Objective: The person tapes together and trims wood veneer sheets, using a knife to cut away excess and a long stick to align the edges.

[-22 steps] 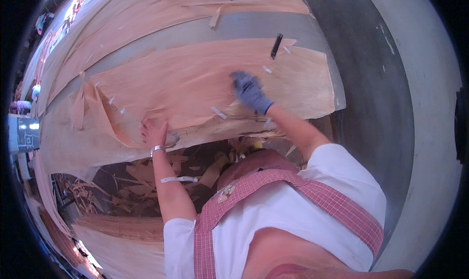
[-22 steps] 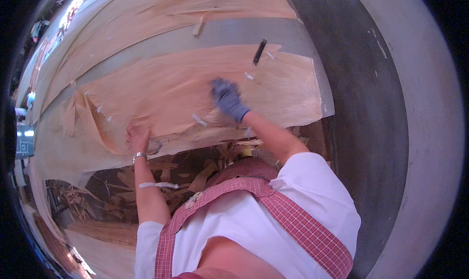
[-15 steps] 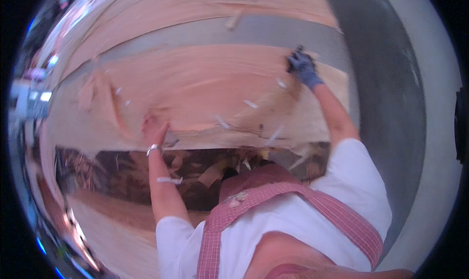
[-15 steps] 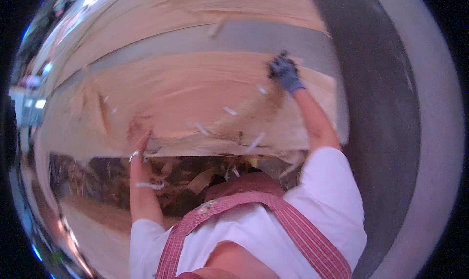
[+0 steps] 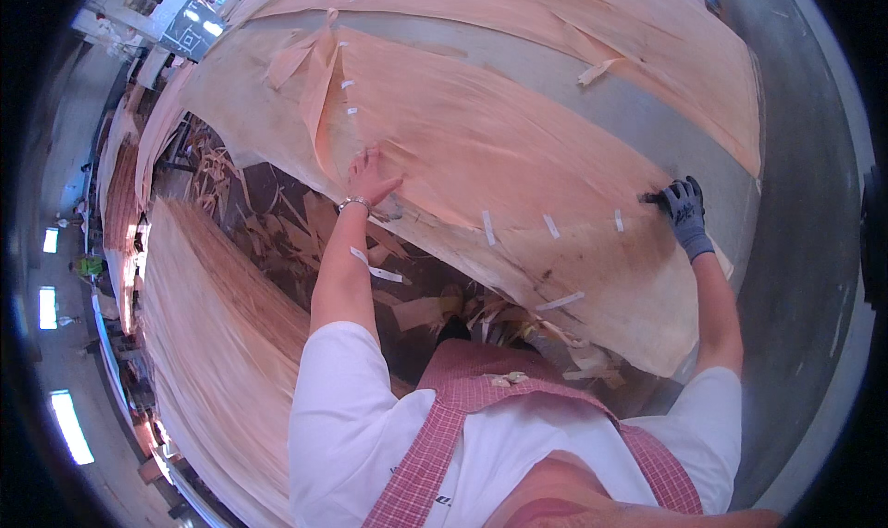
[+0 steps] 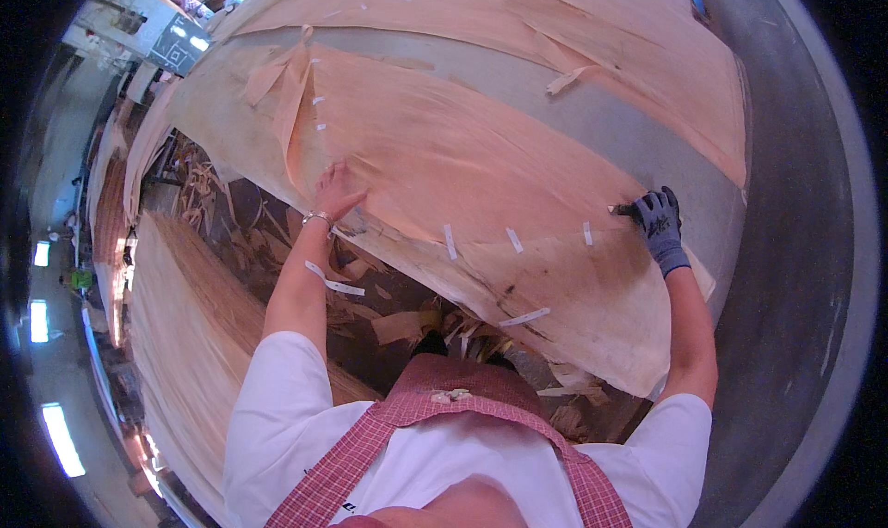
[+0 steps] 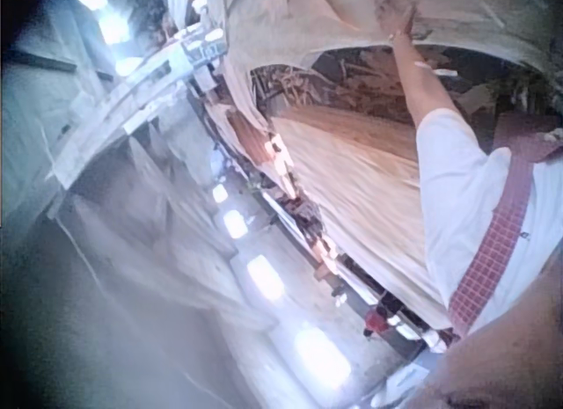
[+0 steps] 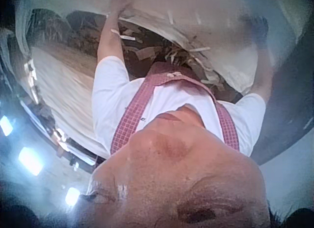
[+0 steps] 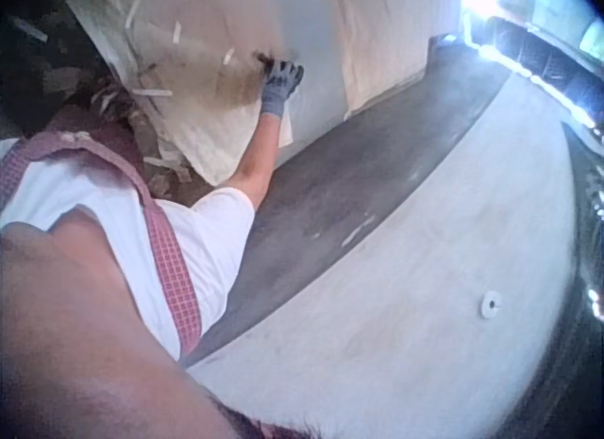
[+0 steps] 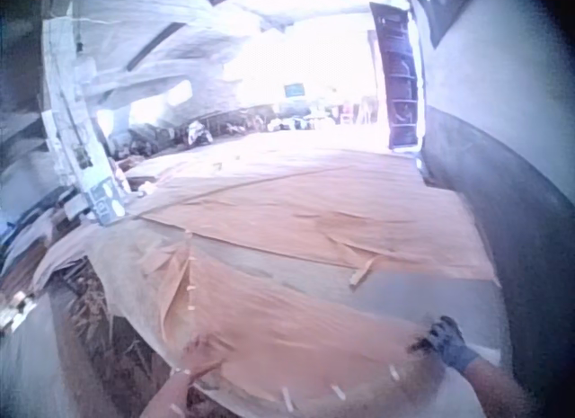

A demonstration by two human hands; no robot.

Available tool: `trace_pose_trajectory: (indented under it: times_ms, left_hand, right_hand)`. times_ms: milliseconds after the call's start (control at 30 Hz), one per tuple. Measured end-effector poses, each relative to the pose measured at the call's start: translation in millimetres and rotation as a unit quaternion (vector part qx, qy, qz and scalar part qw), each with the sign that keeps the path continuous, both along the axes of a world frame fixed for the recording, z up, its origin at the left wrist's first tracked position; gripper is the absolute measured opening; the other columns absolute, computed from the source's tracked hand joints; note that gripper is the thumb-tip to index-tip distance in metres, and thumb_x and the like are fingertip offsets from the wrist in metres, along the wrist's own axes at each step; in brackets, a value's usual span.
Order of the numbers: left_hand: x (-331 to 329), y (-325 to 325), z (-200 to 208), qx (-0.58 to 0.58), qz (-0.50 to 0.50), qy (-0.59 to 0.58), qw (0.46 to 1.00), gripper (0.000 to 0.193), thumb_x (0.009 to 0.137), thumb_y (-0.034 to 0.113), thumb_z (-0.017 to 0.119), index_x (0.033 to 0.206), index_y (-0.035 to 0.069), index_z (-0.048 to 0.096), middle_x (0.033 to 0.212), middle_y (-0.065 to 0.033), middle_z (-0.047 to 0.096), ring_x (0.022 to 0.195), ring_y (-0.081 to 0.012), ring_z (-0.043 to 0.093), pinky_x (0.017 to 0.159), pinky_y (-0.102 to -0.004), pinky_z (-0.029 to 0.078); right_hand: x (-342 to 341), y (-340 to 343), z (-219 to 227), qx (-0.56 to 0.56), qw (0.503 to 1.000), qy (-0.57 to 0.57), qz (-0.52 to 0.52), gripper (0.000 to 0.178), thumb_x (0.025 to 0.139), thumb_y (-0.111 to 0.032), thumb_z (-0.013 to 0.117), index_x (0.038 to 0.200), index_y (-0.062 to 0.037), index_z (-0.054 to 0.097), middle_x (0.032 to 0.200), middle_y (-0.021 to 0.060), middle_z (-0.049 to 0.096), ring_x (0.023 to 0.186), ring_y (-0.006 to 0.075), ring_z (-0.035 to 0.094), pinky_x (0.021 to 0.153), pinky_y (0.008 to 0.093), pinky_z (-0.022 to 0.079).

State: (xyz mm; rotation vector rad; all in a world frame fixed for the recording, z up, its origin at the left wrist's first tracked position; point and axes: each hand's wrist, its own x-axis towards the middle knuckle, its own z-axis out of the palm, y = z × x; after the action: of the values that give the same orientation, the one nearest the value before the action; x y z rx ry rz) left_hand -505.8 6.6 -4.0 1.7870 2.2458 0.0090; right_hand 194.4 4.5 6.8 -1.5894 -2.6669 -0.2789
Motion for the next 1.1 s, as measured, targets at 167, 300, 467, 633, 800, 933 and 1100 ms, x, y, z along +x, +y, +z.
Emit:
trace_pose_trajectory:
  times_ms: [167, 300, 467, 633, 800, 933, 1100]
  left_hand:
    - [-5.0, 3.6, -12.6, 0.016, -0.010, 0.013, 1.000, 0.104, 0.071, 0.054, 0.073, 0.153, 0.019, 0.019, 0.156, -0.0185, 0.022, 0.145, -0.0383, 0.019, 0.119, -0.0465, 0.017]
    - [-8.9, -0.1, -10.2, 0.016, -0.014, 0.012, 1.000, 0.105, 0.071, 0.054, 0.073, 0.153, 0.016, 0.020, 0.156, -0.0188, 0.022, 0.145, -0.0374, 0.019, 0.119, -0.0466, 0.017]
    - [-1.2, 23.7, -8.0, -0.019, -0.039, 0.039, 0.998, 0.103, 0.072, 0.055, 0.072, 0.152, 0.013, 0.022, 0.154, -0.0180, 0.027, 0.143, -0.0369, 0.025, 0.117, -0.0472, 0.021]
    - [-10.9, 3.5, -13.5, -0.017, -0.049, 0.040, 0.998, 0.102, 0.076, 0.061, 0.066, 0.152, 0.010, 0.023, 0.153, -0.0181, 0.033, 0.141, -0.0379, 0.029, 0.115, -0.0491, 0.025]
    - [-14.2, 15.8, -19.0, 0.015, -0.091, 0.061, 0.994, 0.096, 0.078, 0.057, 0.066, 0.151, 0.009, 0.027, 0.153, -0.0184, 0.032, 0.140, -0.0381, 0.030, 0.115, -0.0506, 0.025]
    - [31.1, -1.4, -19.6, 0.128, -0.127, 0.121, 0.976, 0.087, 0.080, 0.053, 0.066, 0.149, 0.011, 0.034, 0.152, -0.0159, 0.035, 0.141, -0.0379, 0.030, 0.114, -0.0511, 0.023]
    - [250.0, -101.7, 15.1, 0.133, -0.338, -0.053, 0.930, 0.086, 0.079, 0.057, 0.066, 0.152, 0.026, 0.032, 0.161, -0.0100, 0.018, 0.148, -0.0364, 0.012, 0.116, -0.0592, 0.008]
  right_hand:
    - [2.1, -1.1, -9.2, -0.014, 0.997, 0.043, -0.070, 0.028, 0.081, -0.015, 0.063, 0.109, -0.0114, 0.059, 0.107, 0.0112, 0.060, 0.113, 0.0308, 0.053, 0.111, 0.0473, 0.030]
    - [-16.1, -1.0, 8.6, -0.067, 0.988, 0.032, -0.139, 0.027, 0.082, -0.017, 0.063, 0.108, -0.0110, 0.060, 0.104, 0.0108, 0.060, 0.107, 0.0309, 0.054, 0.110, 0.0472, 0.032]
    - [8.7, -15.0, -0.4, 0.135, 0.988, -0.012, -0.073, 0.028, 0.083, -0.017, 0.063, 0.110, -0.0108, 0.061, 0.105, 0.0107, 0.061, 0.104, 0.0290, 0.055, 0.105, 0.0479, 0.034]
    - [-22.0, -68.2, 45.6, 0.096, 0.939, 0.219, -0.247, 0.027, 0.090, -0.020, 0.063, 0.113, -0.0075, 0.061, 0.108, 0.0129, 0.064, 0.105, 0.0317, 0.060, 0.093, 0.0430, 0.045]
    - [-37.9, -211.6, 15.6, 0.010, 0.928, 0.068, -0.366, 0.046, 0.087, -0.019, 0.062, 0.133, -0.0205, 0.056, 0.127, 0.0133, 0.058, 0.114, 0.0329, 0.056, 0.089, 0.0449, 0.050]
    - [-29.6, -226.4, -30.5, 0.083, 0.916, 0.097, -0.379, 0.053, 0.087, -0.023, 0.060, 0.139, -0.0178, 0.051, 0.143, 0.0147, 0.047, 0.133, 0.0340, 0.042, 0.109, 0.0486, 0.032]
    - [-34.9, -230.3, -32.3, 0.069, 0.899, 0.137, -0.410, 0.057, 0.084, -0.016, 0.057, 0.140, -0.0170, 0.048, 0.146, 0.0144, 0.044, 0.137, 0.0344, 0.037, 0.113, 0.0485, 0.026]
